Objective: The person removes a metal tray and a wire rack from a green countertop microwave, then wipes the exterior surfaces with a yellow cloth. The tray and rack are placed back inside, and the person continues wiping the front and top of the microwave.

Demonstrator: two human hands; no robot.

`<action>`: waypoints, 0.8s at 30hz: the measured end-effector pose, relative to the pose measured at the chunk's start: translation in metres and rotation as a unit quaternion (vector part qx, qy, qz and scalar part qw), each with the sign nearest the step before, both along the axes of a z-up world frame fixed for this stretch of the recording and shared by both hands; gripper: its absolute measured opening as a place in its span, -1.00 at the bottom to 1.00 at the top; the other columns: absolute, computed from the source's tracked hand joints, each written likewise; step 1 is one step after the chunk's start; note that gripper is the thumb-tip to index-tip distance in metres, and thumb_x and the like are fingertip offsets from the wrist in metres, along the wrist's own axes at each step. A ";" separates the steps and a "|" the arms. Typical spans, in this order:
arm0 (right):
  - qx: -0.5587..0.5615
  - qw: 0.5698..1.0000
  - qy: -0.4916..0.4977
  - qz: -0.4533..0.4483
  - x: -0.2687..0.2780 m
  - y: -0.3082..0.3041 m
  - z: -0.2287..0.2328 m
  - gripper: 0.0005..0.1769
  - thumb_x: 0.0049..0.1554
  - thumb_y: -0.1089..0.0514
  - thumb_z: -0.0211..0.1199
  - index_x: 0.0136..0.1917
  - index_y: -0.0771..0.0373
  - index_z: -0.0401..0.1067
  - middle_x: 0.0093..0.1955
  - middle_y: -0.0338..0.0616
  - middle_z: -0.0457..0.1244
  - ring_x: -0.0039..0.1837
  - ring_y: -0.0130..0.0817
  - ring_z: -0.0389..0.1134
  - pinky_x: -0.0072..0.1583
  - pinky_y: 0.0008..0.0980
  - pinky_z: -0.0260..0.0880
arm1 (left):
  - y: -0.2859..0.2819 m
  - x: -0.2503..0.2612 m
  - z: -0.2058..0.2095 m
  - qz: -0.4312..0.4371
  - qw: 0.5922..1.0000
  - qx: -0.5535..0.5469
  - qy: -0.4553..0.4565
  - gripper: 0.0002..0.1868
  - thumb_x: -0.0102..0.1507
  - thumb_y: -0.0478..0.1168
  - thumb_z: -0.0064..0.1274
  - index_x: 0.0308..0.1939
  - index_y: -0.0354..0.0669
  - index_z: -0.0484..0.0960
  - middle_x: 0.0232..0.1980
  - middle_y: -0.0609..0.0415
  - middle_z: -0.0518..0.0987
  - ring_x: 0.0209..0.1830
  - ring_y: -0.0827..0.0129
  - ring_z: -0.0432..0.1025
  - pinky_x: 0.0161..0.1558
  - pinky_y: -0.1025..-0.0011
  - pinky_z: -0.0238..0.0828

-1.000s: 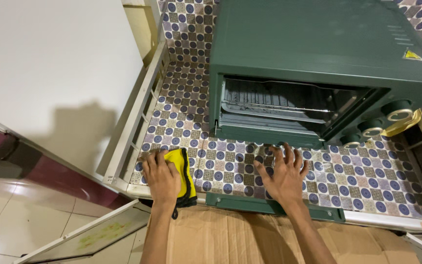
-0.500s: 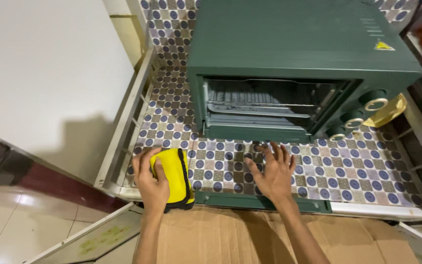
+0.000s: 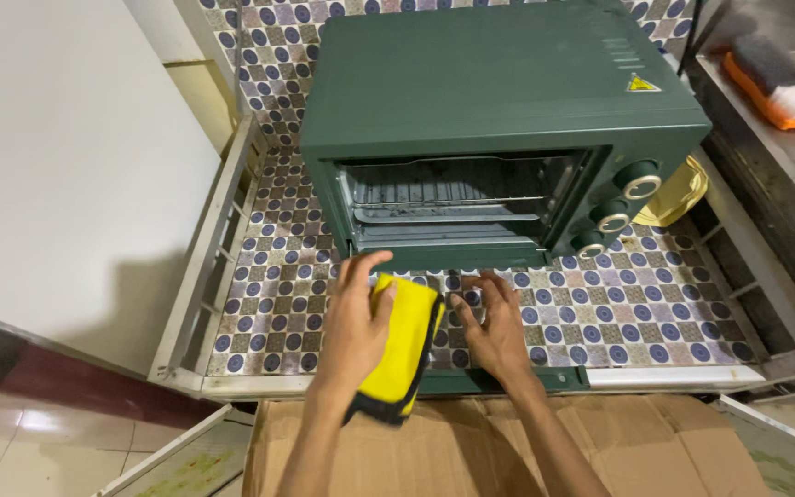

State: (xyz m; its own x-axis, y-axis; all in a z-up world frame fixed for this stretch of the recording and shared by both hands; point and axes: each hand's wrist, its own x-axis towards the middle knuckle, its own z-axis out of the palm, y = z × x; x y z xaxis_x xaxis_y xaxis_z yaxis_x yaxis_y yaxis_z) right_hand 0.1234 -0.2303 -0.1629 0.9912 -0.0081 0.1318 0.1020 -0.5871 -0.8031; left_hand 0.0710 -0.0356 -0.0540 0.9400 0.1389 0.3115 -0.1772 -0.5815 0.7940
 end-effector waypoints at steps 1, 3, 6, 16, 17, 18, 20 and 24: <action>-0.014 1.000 -0.021 0.012 -0.001 -0.002 0.000 -0.52 0.16 -0.09 0.25 0.26 0.17 0.42 0.50 0.05 0.10 0.50 0.06 0.10 0.40 -0.02 0.19 | -0.008 0.004 -0.006 0.030 0.999 0.013 0.018 -0.46 0.35 -0.28 -0.04 0.41 -0.29 0.29 0.39 -0.21 0.32 0.16 -0.06 0.46 0.13 0.12 0.47; -0.043 0.996 -0.065 0.037 -0.002 -0.006 0.000 -0.45 0.19 -0.05 0.24 0.35 0.25 0.32 0.50 0.15 0.07 0.47 0.15 0.09 0.39 0.00 0.19 | -0.019 0.009 -0.021 0.069 0.996 0.058 0.000 -0.40 0.37 -0.24 -0.09 0.47 -0.39 0.20 0.47 -0.29 0.21 0.29 -0.16 0.34 0.26 0.02 0.34; -0.088 0.991 -0.098 0.035 -0.003 -0.003 -0.004 -0.46 0.16 0.01 0.23 0.37 0.21 0.36 0.45 0.16 0.13 0.43 0.22 0.11 0.41 0.05 0.17 | -0.031 0.000 -0.049 0.072 0.981 0.173 -0.057 -0.42 0.41 -0.15 -0.16 0.45 -0.42 0.25 0.51 -0.35 0.15 0.49 -0.22 0.13 0.42 -0.12 0.07; -0.112 0.982 -0.133 0.072 -0.004 -0.004 -0.002 -0.50 0.15 -0.05 0.25 0.27 0.27 0.42 0.37 0.18 0.20 0.46 0.15 0.12 0.49 0.13 -0.04 | -0.035 -0.018 -0.115 0.030 0.937 0.349 -0.001 -0.37 0.39 0.02 -0.25 0.49 -0.20 0.23 0.59 -0.22 0.07 0.63 -0.04 -0.17 0.50 -0.11 -0.38; -0.110 0.983 -0.130 0.071 -0.003 -0.004 -0.001 -0.49 0.15 -0.05 0.26 0.27 0.27 0.42 0.37 0.18 0.20 0.47 0.15 0.11 0.50 0.13 -0.05 | -0.034 -0.016 -0.118 0.030 0.936 0.352 0.002 -0.37 0.39 0.00 -0.26 0.50 -0.20 0.22 0.59 -0.23 0.07 0.63 -0.03 -0.18 0.50 -0.10 -0.39; -0.108 0.983 -0.127 0.071 -0.004 -0.003 -0.001 -0.49 0.15 -0.06 0.26 0.26 0.27 0.42 0.38 0.17 0.19 0.47 0.14 0.11 0.50 0.13 -0.05 | -0.033 -0.014 -0.121 0.027 0.934 0.357 0.016 -0.36 0.39 0.01 -0.27 0.50 -0.20 0.21 0.59 -0.23 0.05 0.63 -0.03 -0.19 0.50 -0.09 -0.40; -0.113 0.983 -0.121 0.074 -0.005 -0.003 0.000 -0.48 0.14 -0.06 0.26 0.28 0.25 0.43 0.39 0.17 0.19 0.49 0.15 0.09 0.50 0.14 -0.08 | -0.030 -0.005 -0.126 0.020 0.929 0.368 0.041 -0.34 0.38 0.01 -0.29 0.52 -0.21 0.17 0.59 -0.23 0.03 0.64 -0.03 -0.22 0.51 -0.08 -0.43; -0.123 0.984 -0.109 0.072 -0.004 -0.003 0.000 -0.48 0.14 -0.05 0.28 0.29 0.23 0.44 0.40 0.18 0.17 0.50 0.17 0.06 0.50 0.18 -0.16 | -0.021 0.027 -0.131 0.039 0.925 0.377 0.040 -0.37 0.43 0.01 -0.35 0.54 -0.20 0.12 0.62 -0.25 -0.02 0.65 -0.03 -0.25 0.53 -0.05 -0.47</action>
State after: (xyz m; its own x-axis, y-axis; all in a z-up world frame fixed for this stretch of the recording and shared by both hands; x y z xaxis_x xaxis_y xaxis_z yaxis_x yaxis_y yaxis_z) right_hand 0.1190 -0.2336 -0.1627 0.9274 0.1895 0.3224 0.3531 -0.7277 -0.5881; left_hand 0.0980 -0.0566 -0.1853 0.9607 -0.0204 0.2769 -0.0691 -0.9835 0.1673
